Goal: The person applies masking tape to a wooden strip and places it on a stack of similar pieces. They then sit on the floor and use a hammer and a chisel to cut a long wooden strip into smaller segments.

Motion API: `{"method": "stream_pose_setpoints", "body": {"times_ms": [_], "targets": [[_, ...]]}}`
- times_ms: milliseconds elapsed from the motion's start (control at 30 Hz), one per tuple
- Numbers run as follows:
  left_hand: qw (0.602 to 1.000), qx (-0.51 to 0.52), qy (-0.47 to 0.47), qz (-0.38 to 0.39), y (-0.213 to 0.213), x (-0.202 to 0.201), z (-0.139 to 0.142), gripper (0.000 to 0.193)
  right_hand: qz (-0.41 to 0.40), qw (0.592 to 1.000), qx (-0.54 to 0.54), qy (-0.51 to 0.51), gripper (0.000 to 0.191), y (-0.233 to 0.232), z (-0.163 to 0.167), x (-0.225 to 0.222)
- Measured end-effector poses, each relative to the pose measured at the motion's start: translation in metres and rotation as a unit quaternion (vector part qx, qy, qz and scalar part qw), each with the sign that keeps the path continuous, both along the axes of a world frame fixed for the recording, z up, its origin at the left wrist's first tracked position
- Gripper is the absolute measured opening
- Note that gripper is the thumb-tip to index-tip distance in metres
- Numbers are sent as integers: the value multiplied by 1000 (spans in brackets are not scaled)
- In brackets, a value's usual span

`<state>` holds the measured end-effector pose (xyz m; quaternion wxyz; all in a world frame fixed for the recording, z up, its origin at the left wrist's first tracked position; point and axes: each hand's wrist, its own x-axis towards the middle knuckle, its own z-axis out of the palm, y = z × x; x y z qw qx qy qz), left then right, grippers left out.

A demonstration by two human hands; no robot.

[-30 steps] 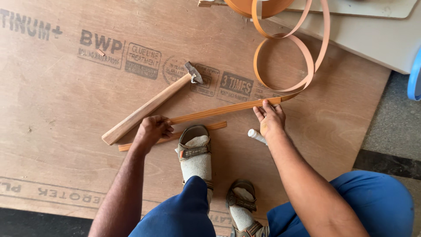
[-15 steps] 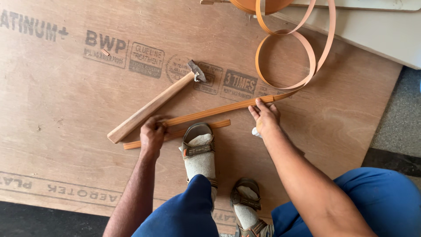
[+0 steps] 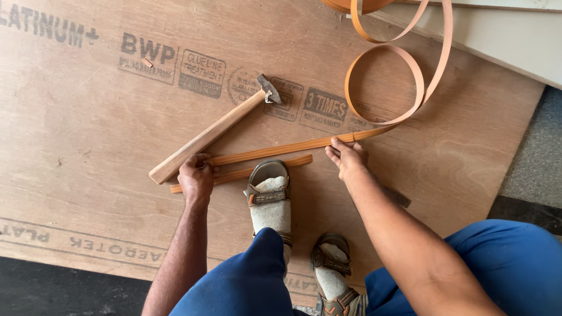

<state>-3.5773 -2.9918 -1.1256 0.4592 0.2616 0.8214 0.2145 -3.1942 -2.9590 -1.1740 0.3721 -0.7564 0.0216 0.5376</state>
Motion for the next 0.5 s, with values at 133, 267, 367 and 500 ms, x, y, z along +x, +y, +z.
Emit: {"method": "stream_pose_setpoints", "body": {"times_ms": [133, 267, 367, 500], "targets": [[984, -7, 152, -90, -10, -15, -4, 23, 49, 997, -30, -46, 21, -13, 14, -23], [982, 31, 170, -78, -29, -32, -13, 25, 95, 993, -59, -43, 23, -31, 28, -44], [983, 35, 173, -57, -45, -45, -16, 23, 122, 987, -78, -74, 24, -43, 31, -58], [977, -8, 200, -76, -53, -59, -14, 22, 135, 988, -58, -47, 27, -49, 28, -70]]}}
